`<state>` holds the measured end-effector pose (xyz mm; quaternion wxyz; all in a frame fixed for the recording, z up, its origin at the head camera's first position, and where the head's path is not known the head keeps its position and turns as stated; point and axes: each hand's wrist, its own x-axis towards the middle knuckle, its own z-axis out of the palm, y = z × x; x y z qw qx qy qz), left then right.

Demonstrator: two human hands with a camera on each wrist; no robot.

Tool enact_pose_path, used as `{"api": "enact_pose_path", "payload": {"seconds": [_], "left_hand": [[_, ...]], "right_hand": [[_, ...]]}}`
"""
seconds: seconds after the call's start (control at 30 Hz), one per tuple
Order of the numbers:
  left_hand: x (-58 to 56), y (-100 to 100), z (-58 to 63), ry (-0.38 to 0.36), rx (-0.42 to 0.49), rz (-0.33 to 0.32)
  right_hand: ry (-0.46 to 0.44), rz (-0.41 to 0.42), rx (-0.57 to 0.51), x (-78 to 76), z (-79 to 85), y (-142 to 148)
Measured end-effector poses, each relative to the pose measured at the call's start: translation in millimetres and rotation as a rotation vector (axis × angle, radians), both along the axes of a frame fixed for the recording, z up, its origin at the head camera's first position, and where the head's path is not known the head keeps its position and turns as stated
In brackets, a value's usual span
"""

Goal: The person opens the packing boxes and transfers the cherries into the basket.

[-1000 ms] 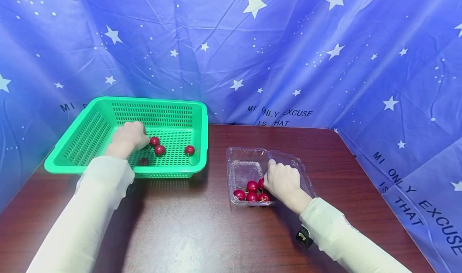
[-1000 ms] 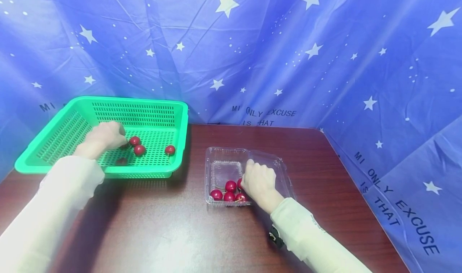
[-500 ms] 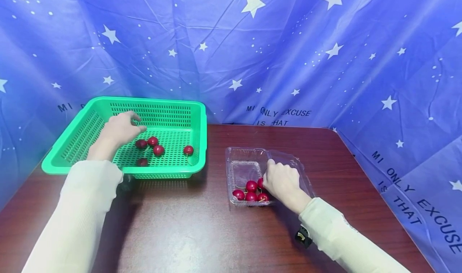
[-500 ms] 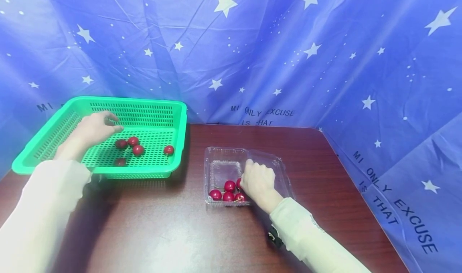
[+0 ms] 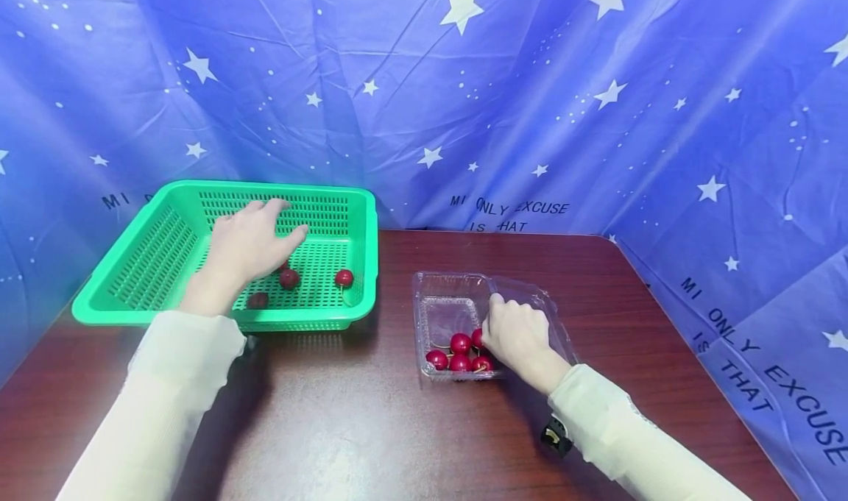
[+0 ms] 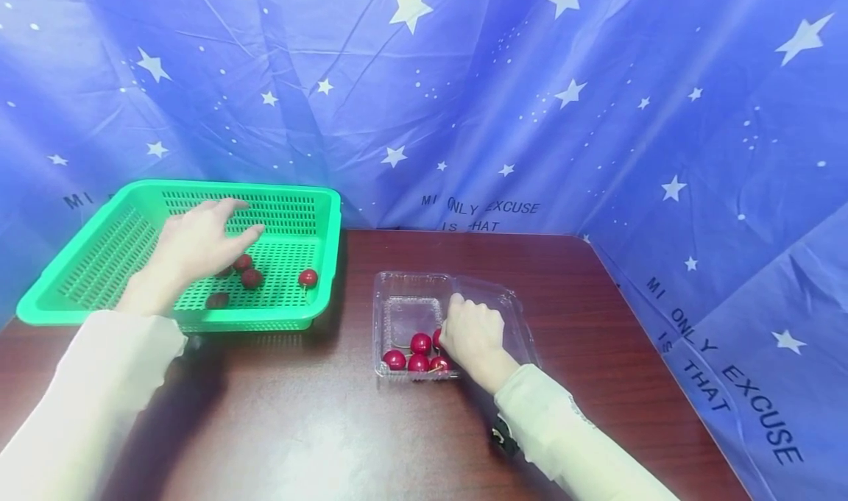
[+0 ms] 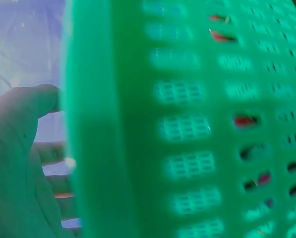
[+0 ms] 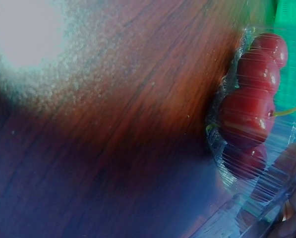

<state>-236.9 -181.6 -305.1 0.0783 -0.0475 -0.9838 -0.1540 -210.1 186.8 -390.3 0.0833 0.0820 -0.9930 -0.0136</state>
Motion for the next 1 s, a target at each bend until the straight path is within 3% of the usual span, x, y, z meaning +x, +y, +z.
{"api": "enact_pose_path", "payload": {"seconds": [0.27,0.7,1.0], "left_hand": [[2.9,31,1.4,0.048,-0.075,-0.065],[5.6,73,-9.6,0.116,-0.193,-0.208],[13.8,106,-16.0,0.178,-0.265,-0.295]], "right_hand": [[0.015,0.011,0.001,0.5,-0.5,0],[0.011,0.007,-0.002,0.4,-0.7,0],[0.001,0.002,-0.003,-0.1,-0.5,0]]}}
